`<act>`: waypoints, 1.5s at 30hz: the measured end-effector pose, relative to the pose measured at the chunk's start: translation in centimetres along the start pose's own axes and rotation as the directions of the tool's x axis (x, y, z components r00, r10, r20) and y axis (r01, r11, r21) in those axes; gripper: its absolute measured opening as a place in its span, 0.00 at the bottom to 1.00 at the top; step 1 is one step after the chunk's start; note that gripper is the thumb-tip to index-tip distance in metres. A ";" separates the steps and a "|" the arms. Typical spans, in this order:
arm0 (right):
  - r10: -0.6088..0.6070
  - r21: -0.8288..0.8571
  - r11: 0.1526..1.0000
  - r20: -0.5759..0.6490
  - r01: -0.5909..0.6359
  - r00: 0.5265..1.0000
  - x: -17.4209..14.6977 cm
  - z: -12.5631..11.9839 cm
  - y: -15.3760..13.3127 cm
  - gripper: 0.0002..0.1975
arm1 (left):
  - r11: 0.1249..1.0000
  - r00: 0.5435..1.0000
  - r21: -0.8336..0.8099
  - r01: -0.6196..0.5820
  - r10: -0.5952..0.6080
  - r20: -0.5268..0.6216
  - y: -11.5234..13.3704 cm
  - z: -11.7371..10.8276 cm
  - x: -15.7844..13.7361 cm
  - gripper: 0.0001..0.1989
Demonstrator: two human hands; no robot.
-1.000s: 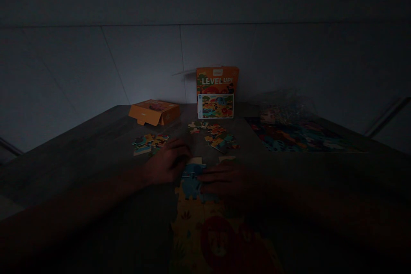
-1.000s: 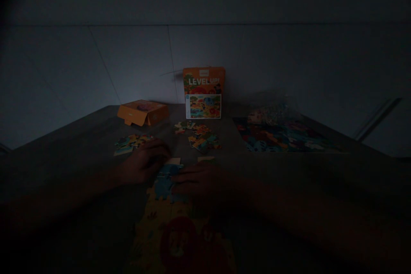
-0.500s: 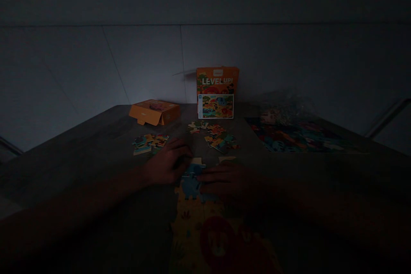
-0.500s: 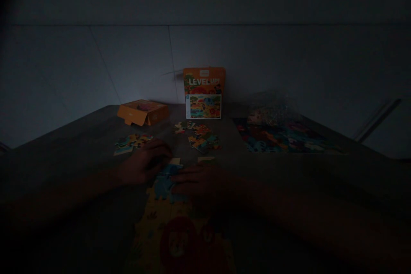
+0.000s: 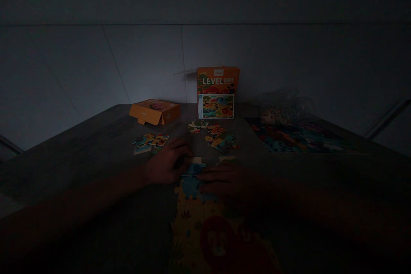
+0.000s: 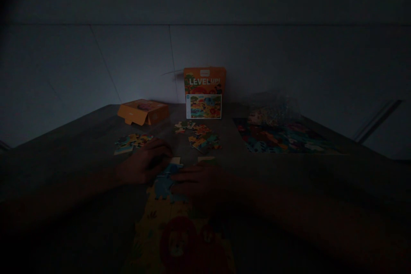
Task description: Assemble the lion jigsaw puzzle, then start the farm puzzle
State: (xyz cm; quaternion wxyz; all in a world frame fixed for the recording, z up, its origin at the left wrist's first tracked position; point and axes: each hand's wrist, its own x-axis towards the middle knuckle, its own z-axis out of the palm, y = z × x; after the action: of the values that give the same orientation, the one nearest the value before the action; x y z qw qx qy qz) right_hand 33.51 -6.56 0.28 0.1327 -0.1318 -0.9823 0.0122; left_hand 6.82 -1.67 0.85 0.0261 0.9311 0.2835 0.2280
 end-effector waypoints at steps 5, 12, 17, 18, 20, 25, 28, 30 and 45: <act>0.001 0.006 1.000 0.007 -0.001 1.000 0.0 0.0 0.0 0.20 | 1.000 1.000 -0.007 0.006 -0.006 0.020 0.0 0.0 0.0 0.07; -0.014 -0.003 1.000 -0.022 0.014 1.000 0.0 0.1 0.0 0.20 | 1.000 0.999 -0.027 -0.002 0.003 0.032 -0.2 0.0 -0.1 0.08; -0.012 -0.015 1.000 0.003 0.012 1.000 0.0 -0.1 0.0 0.20 | 0.999 0.999 -0.043 -0.009 0.011 0.053 -0.3 -0.1 -0.1 0.08; -0.015 -0.022 1.000 0.006 0.015 1.000 0.0 -0.1 -0.1 0.20 | 0.999 0.999 -0.043 -0.013 0.016 0.051 -0.3 -0.1 -0.1 0.08; -0.022 -0.027 0.999 0.007 0.023 1.000 0.1 -0.2 -0.1 0.20 | 0.999 0.999 -0.041 -0.024 0.026 0.047 -0.2 -0.1 0.0 0.08; -0.029 -0.020 0.999 -0.010 0.029 1.000 0.1 -0.3 -0.3 0.20 | 0.999 0.999 -0.042 -0.028 0.029 0.032 -0.1 -0.1 0.0 0.07; -0.031 -0.023 0.999 -0.007 0.031 0.999 0.0 -0.3 -0.2 0.20 | 0.999 0.999 -0.041 -0.019 0.021 0.037 0.0 -0.1 0.0 0.08; -0.039 -0.030 0.999 -0.003 0.039 0.999 0.0 -0.2 -0.2 0.20 | 0.999 0.999 -0.040 -0.014 0.016 0.051 0.0 -0.2 -0.1 0.09; -0.041 -0.088 0.995 0.031 0.044 0.999 0.3 -0.6 -0.6 0.21 | 0.998 0.988 -0.064 -0.017 0.027 0.151 -0.2 -0.3 -0.3 0.10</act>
State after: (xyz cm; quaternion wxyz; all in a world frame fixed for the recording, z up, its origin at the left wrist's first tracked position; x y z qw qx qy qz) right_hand 33.26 -7.06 0.93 0.1126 -0.1163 -0.9863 -0.0321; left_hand 6.32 -1.68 0.94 0.0743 0.9475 0.2632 0.1655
